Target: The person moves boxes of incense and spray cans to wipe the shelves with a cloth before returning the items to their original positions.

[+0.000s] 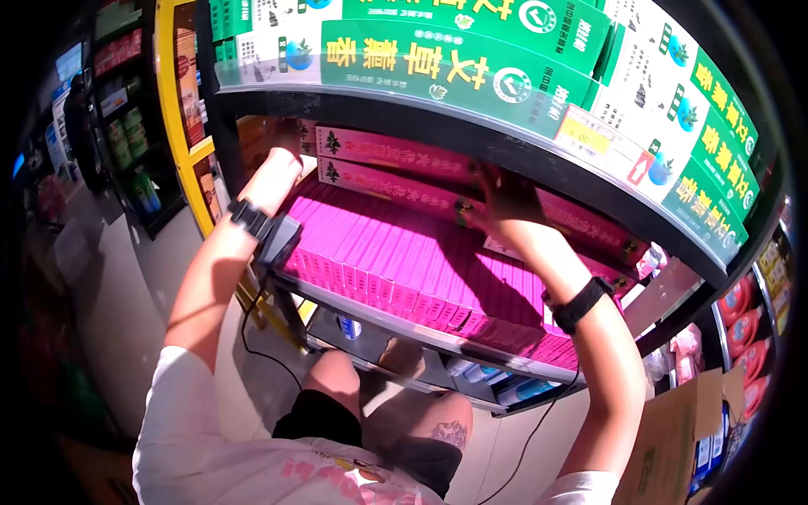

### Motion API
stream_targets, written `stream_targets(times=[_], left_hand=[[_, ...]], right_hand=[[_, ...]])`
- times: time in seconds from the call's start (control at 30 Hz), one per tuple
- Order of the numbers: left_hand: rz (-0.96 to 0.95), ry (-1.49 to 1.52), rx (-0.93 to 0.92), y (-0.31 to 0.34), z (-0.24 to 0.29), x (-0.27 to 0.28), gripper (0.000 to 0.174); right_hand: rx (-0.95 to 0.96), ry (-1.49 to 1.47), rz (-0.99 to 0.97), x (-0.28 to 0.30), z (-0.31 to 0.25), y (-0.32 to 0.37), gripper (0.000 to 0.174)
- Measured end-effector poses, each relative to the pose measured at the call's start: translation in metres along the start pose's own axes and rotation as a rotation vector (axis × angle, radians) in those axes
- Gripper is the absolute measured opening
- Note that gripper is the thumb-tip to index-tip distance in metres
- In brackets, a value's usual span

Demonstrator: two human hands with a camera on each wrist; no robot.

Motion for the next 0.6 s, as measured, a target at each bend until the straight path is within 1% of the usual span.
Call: stream_targets(times=[0.03,0.07,0.1,0.13,0.17,0.2,0.27,0.3,0.33,0.37,0.4,0.43,0.47,0.5,0.53,0.57,0.6], left_hand=[[0.158,-0.166,-0.085,-0.003,0.014,0.011,0.038],[0.153,-0.490,-0.180,-0.038,0.001,0.016,0.040],[0.100,-1.132,-0.320,-0.081,-0.022,0.017,0.041],[0.109,-1.879,-0.460,-0.110,-0.046,0.017,0.042],[0.157,-2.270,-0.500,-0.131,-0.071,0.027,0.043],[0.170,-2.273,-0.495,-0.153,-0.090,0.043,0.043],[0.369,-1.851,-0.396,-0.197,-0.108,0.090,0.036],[0.409,-1.706,-0.353,-0.206,-0.113,0.105,0.036],[0.411,-1.619,-0.367,-0.215,-0.114,0.112,0.036],[0.399,-1.565,-0.398,-0.226,-0.118,0.117,0.036],[0.385,-1.523,-0.441,-0.239,-0.120,0.120,0.036],[0.366,-1.486,-0.494,-0.254,-0.122,0.125,0.036],[0.345,-1.449,-0.564,-0.273,-0.129,0.131,0.036],[0.321,-1.404,-0.675,-0.301,-0.137,0.138,0.036],[0.299,-1.364,-0.845,-0.336,-0.149,0.145,0.036],[0.294,-1.411,-1.175,-0.378,-0.172,0.151,0.036],[0.140,-1.246,-0.917,-0.358,-0.162,0.148,0.036]], right_hand=[[-0.064,-0.135,-0.106,0.000,0.012,-0.008,0.071],[-0.126,-0.269,-0.214,-0.001,0.021,-0.013,0.068],[-0.111,-0.277,-0.212,-0.004,0.026,-0.014,0.068],[-0.117,-0.274,-0.203,-0.009,0.036,-0.013,0.066],[-0.126,-0.268,-0.192,-0.013,0.045,-0.013,0.065],[-0.117,-0.273,-0.187,-0.017,0.052,-0.012,0.065],[-0.129,-0.369,-0.248,-0.032,0.061,-0.010,0.065],[-0.195,-0.483,-0.376,-0.027,0.056,-0.010,0.065],[-0.185,-0.786,-0.430,-0.034,0.053,-0.009,0.068],[-0.267,-0.831,-0.478,-0.040,0.055,-0.006,0.070],[-0.350,-0.874,-0.526,-0.046,0.056,-0.002,0.072],[-0.261,-0.847,-0.488,-0.044,0.056,-0.004,0.074],[-0.247,-0.665,-0.511,-0.047,0.055,-0.005,0.074],[-0.289,-0.656,-0.536,-0.053,0.059,-0.005,0.075],[-0.334,-0.648,-0.555,-0.062,0.066,-0.001,0.076],[-0.286,-1.632,-0.336,-0.094,0.082,0.006,0.076],[-0.277,-1.629,-0.349,-0.095,0.080,0.006,0.076]])
Point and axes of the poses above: each hand's wrist, its own y-axis away from the middle knuckle, its own x-axis out of the back of the hand, z = x × y, the point moved 8 cm from there along -y, towards the middle knuckle, and after that the axes turned 3 degrees about z, right-handed, at the moved point
